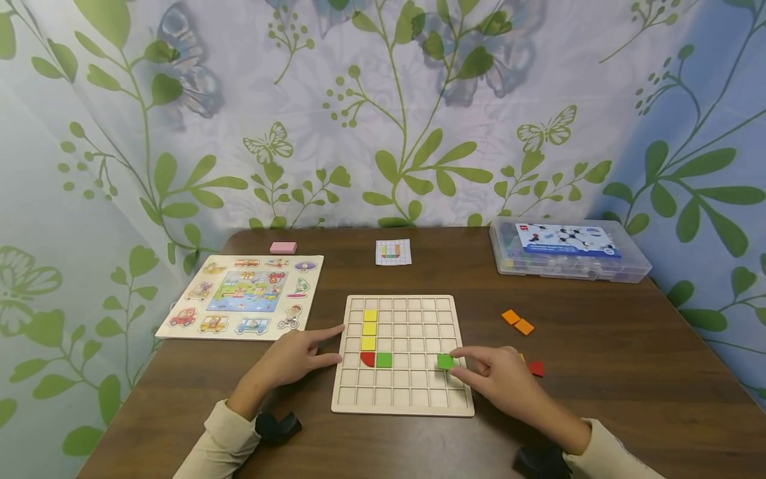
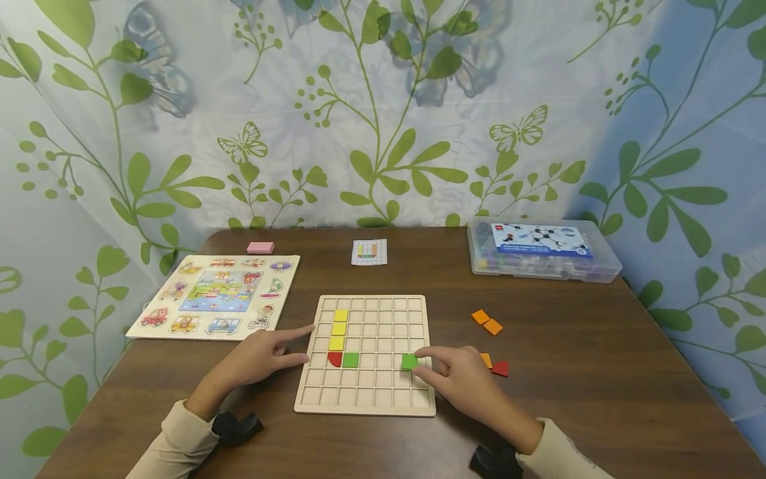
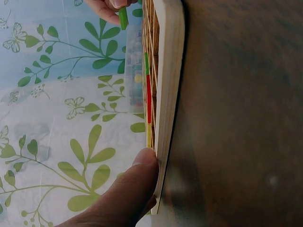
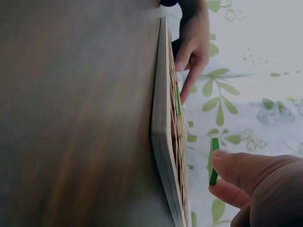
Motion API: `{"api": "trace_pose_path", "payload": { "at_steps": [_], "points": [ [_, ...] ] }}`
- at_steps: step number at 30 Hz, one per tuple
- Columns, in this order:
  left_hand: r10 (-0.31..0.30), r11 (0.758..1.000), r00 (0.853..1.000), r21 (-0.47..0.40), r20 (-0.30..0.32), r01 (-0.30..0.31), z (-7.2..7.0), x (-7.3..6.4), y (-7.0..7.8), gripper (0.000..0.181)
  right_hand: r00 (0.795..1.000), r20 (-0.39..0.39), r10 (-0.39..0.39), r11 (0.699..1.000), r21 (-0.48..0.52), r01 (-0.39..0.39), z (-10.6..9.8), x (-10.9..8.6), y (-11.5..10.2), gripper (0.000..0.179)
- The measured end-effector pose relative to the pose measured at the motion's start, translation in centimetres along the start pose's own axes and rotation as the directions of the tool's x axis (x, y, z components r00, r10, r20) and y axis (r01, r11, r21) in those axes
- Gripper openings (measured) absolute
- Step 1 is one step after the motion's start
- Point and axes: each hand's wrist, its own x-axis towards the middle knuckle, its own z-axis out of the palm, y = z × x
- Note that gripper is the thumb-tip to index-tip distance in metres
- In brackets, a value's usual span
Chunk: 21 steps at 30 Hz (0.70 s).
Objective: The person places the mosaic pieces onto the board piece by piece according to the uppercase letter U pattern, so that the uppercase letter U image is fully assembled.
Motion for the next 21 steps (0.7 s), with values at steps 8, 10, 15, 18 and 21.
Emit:
{"api": "trace_pose_path", "payload": {
  "at_steps": [8, 10, 15, 18, 21],
  "points": [
    [-0.007, 1.000, 1.000, -0.003, 0.000, 0.007, 0.1, 0.0, 0.0, 0.062, 0.998, 0.029, -0.046, 0.999, 0.029, 0.046, 0.8, 1.2, -0.7, 0.021],
    [-0.006, 1.000, 1.000, -0.005, 0.002, 0.006, 0.1, 0.0, 0.0, 0.062, 0.998, 0.023, -0.064, 0.998, 0.027, 0.063, 1.1, 1.5, -1.0, 0.020],
    [-0.004, 1.000, 1.000, -0.009, 0.007, 0.004, 0.2, 0.0, 0.0, 0.063, 0.997, 0.022, -0.068, 0.997, 0.026, 0.067, 2.1, 2.2, -1.6, 0.021],
    [-0.005, 1.000, 1.000, -0.009, 0.008, 0.005, 0.2, 0.0, -0.1, 0.063, 0.998, 0.024, -0.056, 0.997, 0.045, 0.055, 2.5, 2.4, -2.0, 0.021],
    [-0.004, 1.000, 1.000, -0.010, 0.008, 0.004, 0.2, 0.1, -0.1, 0.063, 0.999, 0.024, -0.048, 0.997, 0.063, 0.046, 2.9, 2.6, -2.2, 0.021]
  ]
}}
